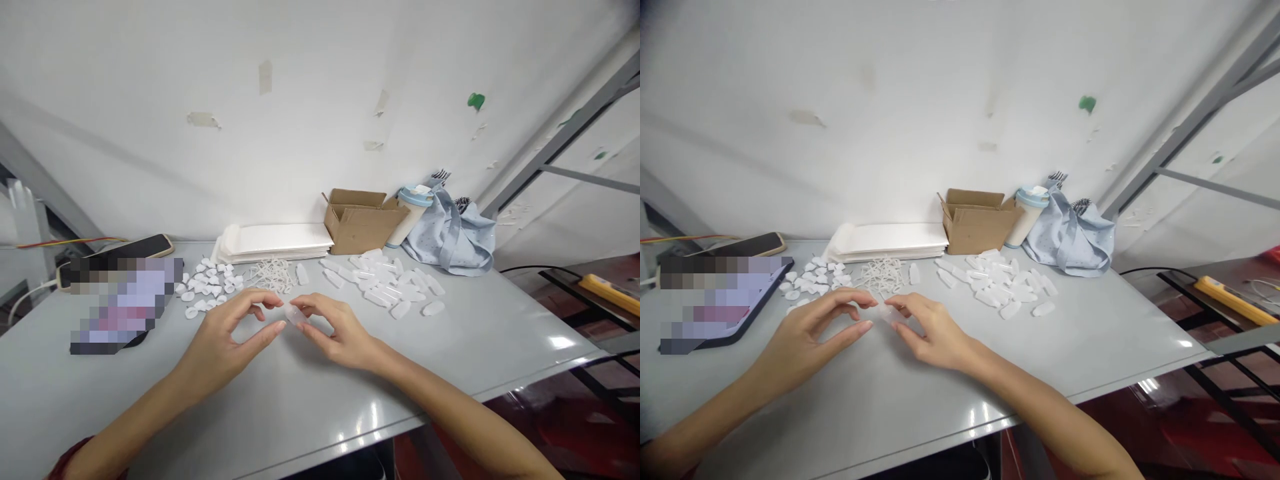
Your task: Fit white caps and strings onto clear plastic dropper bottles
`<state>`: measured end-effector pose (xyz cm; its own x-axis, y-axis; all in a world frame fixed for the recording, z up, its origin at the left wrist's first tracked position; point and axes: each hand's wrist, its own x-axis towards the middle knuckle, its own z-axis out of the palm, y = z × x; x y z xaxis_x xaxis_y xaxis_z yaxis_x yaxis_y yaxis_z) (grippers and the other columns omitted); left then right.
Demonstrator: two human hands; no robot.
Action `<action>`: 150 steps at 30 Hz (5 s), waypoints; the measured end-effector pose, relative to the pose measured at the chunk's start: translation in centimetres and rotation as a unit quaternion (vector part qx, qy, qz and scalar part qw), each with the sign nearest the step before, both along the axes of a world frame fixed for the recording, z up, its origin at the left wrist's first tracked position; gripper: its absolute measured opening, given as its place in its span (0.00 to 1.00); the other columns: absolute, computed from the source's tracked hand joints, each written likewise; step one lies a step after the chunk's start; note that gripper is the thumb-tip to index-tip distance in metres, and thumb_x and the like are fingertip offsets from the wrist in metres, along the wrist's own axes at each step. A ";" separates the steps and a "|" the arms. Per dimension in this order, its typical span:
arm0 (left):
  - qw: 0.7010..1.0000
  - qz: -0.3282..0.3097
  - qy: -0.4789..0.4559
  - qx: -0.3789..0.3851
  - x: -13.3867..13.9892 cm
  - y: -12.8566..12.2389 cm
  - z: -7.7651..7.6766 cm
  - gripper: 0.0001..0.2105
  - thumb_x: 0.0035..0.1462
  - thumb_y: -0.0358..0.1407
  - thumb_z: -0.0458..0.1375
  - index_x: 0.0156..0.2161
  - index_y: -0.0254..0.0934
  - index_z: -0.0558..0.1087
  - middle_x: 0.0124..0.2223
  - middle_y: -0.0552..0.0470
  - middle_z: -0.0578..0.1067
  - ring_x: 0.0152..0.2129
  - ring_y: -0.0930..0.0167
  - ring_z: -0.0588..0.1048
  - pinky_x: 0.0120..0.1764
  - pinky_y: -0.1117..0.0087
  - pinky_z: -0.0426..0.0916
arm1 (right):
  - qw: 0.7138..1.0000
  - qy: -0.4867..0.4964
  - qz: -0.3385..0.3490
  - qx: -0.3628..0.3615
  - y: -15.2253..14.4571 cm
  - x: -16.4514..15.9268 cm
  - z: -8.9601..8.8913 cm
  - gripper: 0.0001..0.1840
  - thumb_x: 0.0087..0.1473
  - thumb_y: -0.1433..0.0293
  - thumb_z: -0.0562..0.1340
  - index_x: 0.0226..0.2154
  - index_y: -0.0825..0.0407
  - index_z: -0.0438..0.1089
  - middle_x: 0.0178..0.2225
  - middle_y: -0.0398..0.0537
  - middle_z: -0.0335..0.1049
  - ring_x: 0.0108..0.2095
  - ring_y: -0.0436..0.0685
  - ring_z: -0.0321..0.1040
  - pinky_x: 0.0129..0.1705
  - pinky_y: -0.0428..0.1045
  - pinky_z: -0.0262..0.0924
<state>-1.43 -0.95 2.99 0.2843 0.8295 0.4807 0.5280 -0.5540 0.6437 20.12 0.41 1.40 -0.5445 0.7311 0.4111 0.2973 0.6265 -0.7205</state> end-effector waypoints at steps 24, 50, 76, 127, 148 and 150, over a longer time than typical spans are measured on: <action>0.934 0.006 0.184 0.307 1.7 0.0 -2.0 0.16 0.58 0.28 0.58 0.52 0.33 0.66 0.47 0.40 0.76 0.46 0.59 0.72 0.45 0.57 0.69 | 0.872 0.309 0.034 -0.377 -0.3 -1.4 -0.7 0.22 0.52 0.64 0.66 0.48 0.48 0.62 0.42 0.49 0.74 0.41 0.57 0.74 0.50 0.57 0.64; 0.976 -0.058 0.180 0.105 -0.4 0.0 -0.6 0.19 0.53 0.38 0.61 0.50 0.40 0.65 0.52 0.44 0.66 0.51 0.57 0.61 0.50 0.53 0.65 | 0.883 0.207 0.093 -0.412 -0.1 -1.0 -0.5 0.16 0.53 0.67 0.65 0.44 0.53 0.71 0.40 0.50 0.75 0.40 0.54 0.73 0.50 0.54 0.62; 0.975 0.051 0.216 -0.012 -9.5 -2.3 -5.7 0.25 0.52 0.51 0.60 0.55 0.50 0.66 0.50 0.53 0.75 0.49 0.60 0.69 0.50 0.59 0.69 | 0.914 0.142 0.048 -0.376 0.2 -0.7 0.0 0.10 0.54 0.64 0.65 0.33 0.54 0.72 0.30 0.45 0.73 0.34 0.52 0.71 0.45 0.53 0.62; 0.957 -0.029 0.288 0.007 -11.0 -2.3 -4.6 0.27 0.49 0.47 0.63 0.56 0.53 0.67 0.53 0.53 0.75 0.51 0.58 0.72 0.48 0.61 0.73 | 0.938 0.117 0.003 -0.326 0.7 0.1 1.0 0.08 0.55 0.65 0.62 0.31 0.53 0.72 0.27 0.44 0.72 0.31 0.52 0.69 0.42 0.51 0.62; 0.910 -0.080 0.396 0.090 -0.4 6.8 -0.6 0.09 0.59 0.31 0.53 0.38 0.36 0.77 0.35 0.46 0.72 0.38 0.62 0.68 0.36 0.63 0.66 | 0.909 -0.321 -0.222 0.146 6.4 4.0 -2.4 0.18 0.58 0.79 0.52 0.48 0.57 0.70 0.48 0.61 0.66 0.46 0.63 0.61 0.48 0.56 0.57; 0.884 -0.074 0.450 0.101 0.3 7.0 -0.6 0.09 0.59 0.29 0.54 0.33 0.35 0.76 0.34 0.45 0.72 0.36 0.62 0.67 0.35 0.63 0.65 | 0.896 -0.353 -0.231 0.139 6.2 3.8 -2.3 0.18 0.59 0.79 0.53 0.48 0.56 0.70 0.49 0.61 0.65 0.47 0.64 0.60 0.48 0.56 0.55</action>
<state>-1.14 6.08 2.37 0.7260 0.6735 0.1389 0.6874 -0.7162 -0.1208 23.96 6.62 -0.86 -0.4062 0.8680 0.2856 0.8913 0.4452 -0.0854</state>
